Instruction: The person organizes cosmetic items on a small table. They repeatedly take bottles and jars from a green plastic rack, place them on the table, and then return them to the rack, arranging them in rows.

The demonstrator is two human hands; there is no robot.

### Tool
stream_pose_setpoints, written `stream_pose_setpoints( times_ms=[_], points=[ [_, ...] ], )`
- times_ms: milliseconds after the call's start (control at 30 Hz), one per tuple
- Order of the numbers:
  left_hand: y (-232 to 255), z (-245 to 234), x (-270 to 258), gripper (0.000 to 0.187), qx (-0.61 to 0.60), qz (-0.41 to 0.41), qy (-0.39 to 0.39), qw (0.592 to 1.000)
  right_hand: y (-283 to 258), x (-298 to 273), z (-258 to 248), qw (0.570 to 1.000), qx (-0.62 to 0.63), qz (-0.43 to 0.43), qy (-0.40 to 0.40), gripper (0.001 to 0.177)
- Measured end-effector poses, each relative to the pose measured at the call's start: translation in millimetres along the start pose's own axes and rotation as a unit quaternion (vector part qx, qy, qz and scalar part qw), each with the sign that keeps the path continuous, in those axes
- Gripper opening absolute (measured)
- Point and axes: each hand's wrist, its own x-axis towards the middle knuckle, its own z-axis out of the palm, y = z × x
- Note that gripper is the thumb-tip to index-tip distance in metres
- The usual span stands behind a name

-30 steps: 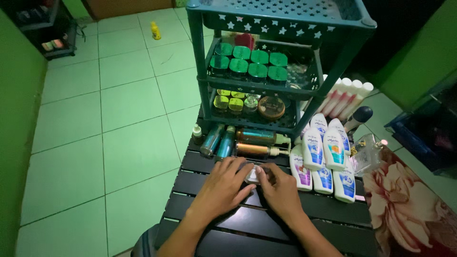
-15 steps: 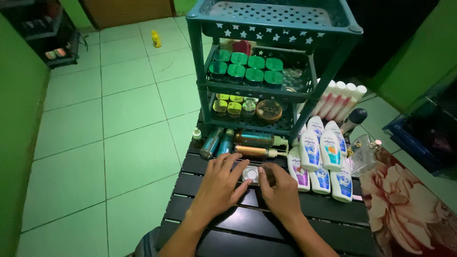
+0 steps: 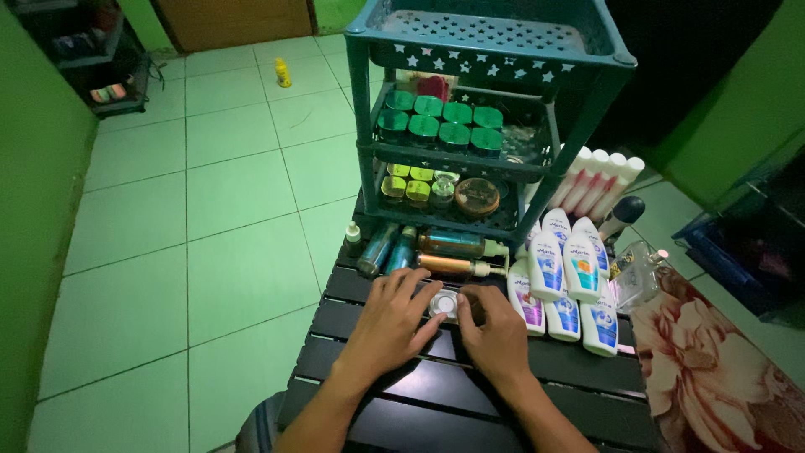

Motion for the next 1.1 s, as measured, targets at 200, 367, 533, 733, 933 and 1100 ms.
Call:
stream_pose_setpoints(
  times_ms=[200, 367, 533, 733, 933, 1100],
  points=[
    [-0.9, 0.3, -0.2, 0.049, -0.002, -0.005, -0.005, 1.000, 0.7, -0.3, -0.2, 0.998, 0.012, -0.052, 0.030, 0.016],
    [-2.2, 1.4, -1.5, 0.048, -0.006, -0.001, 0.002, 1.000, 0.3, 0.4, -1.5, 0.999, 0.013, -0.029, 0.017, 0.017],
    [-2.6, 1.5, -0.6, 0.049, 0.001, 0.000, 0.000, 1.000, -3.3, 2.5, -4.1, 0.999, 0.033, 0.008, 0.004, 0.018],
    [-1.0, -1.1, 0.7, 0.048, -0.011, -0.015, -0.006, 1.000, -3.6, 1.9, -4.4, 0.999, 0.046, -0.001, 0.002, 0.018],
    [0.4, -5.6, 9.5, 0.043, -0.051, -0.046, 0.057, 0.996, -2.0, 10.3, -8.8, 0.996, 0.017, -0.075, 0.054, 0.013],
    [1.2, -18.4, 23.2, 0.044, -0.016, -0.048, 0.087, 0.995, -13.5, 22.9, -23.8, 0.994, 0.044, -0.077, 0.071, 0.012]
  ],
)
